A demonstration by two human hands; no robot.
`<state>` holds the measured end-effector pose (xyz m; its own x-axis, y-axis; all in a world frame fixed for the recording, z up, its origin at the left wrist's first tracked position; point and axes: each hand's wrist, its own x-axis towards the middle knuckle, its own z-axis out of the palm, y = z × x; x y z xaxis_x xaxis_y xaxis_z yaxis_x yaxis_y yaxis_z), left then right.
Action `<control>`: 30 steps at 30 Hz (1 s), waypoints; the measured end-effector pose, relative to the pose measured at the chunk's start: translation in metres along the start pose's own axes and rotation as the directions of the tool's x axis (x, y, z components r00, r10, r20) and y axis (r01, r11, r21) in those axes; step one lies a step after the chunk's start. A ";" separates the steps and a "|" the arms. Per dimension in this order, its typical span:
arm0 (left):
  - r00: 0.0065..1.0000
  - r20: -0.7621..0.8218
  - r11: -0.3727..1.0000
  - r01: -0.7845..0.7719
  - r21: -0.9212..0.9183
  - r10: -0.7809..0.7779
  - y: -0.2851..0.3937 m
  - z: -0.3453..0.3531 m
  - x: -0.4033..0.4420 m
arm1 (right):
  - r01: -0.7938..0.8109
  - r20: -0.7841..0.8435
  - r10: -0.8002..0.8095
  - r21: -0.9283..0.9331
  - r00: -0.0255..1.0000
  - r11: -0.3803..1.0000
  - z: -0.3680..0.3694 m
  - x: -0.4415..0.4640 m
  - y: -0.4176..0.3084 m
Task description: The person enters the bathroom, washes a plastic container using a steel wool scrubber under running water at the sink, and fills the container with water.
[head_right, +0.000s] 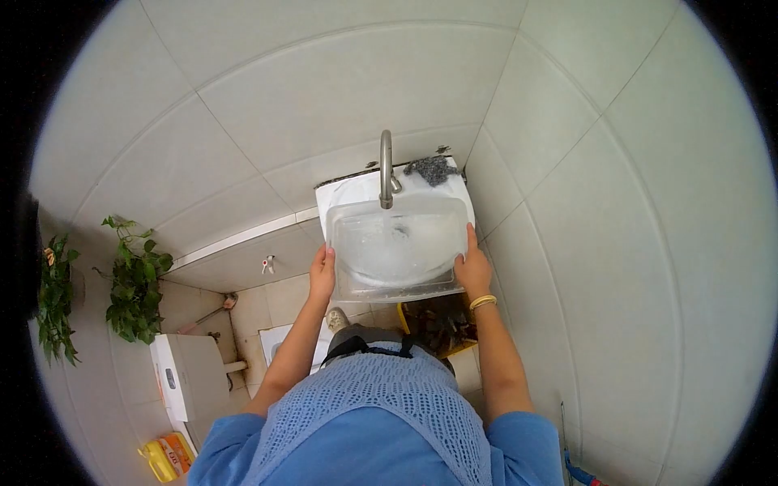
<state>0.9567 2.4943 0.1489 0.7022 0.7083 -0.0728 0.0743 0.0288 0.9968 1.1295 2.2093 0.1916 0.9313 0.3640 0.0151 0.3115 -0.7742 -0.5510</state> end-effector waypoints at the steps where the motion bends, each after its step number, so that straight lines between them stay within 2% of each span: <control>1: 1.000 0.007 1.000 -0.008 -0.011 0.008 0.000 0.000 0.000 | 0.000 0.001 0.000 0.001 1.000 1.000 0.001 0.000 0.001; 13: 1.000 -0.008 0.999 -0.005 0.036 0.006 -0.001 0.000 0.001 | -0.048 0.036 0.049 -0.007 0.998 0.999 -0.005 -0.001 -0.006; 20: 1.000 -0.010 1.000 -0.012 0.026 0.012 -0.001 0.001 -0.001 | -0.006 -0.002 0.006 -0.016 1.000 1.000 -0.002 -0.001 -0.002; 23: 0.999 0.006 0.999 0.034 0.037 -0.034 -0.001 0.000 -0.001 | 0.004 0.002 -0.004 -0.039 1.000 0.999 -0.001 -0.001 0.000; 25: 1.000 -0.017 0.999 -0.020 0.048 0.021 -0.003 0.001 0.000 | -0.006 0.017 0.007 -0.055 1.000 0.998 0.001 -0.001 0.001; 27: 1.000 -0.019 0.998 -0.023 0.051 0.024 -0.003 0.001 -0.001 | 0.011 -0.044 -0.014 -0.068 0.999 0.998 0.004 -0.002 0.004; 30: 1.000 -0.019 0.998 -0.019 0.055 0.020 -0.001 0.001 -0.002 | 0.047 -0.046 -0.049 -0.059 0.998 0.997 0.003 -0.003 0.004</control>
<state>0.9561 2.4925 0.1478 0.6901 0.7218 -0.0521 0.0997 -0.0235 0.9947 1.1275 2.2068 0.1871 0.9225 0.3775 0.0810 0.3653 -0.7854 -0.4997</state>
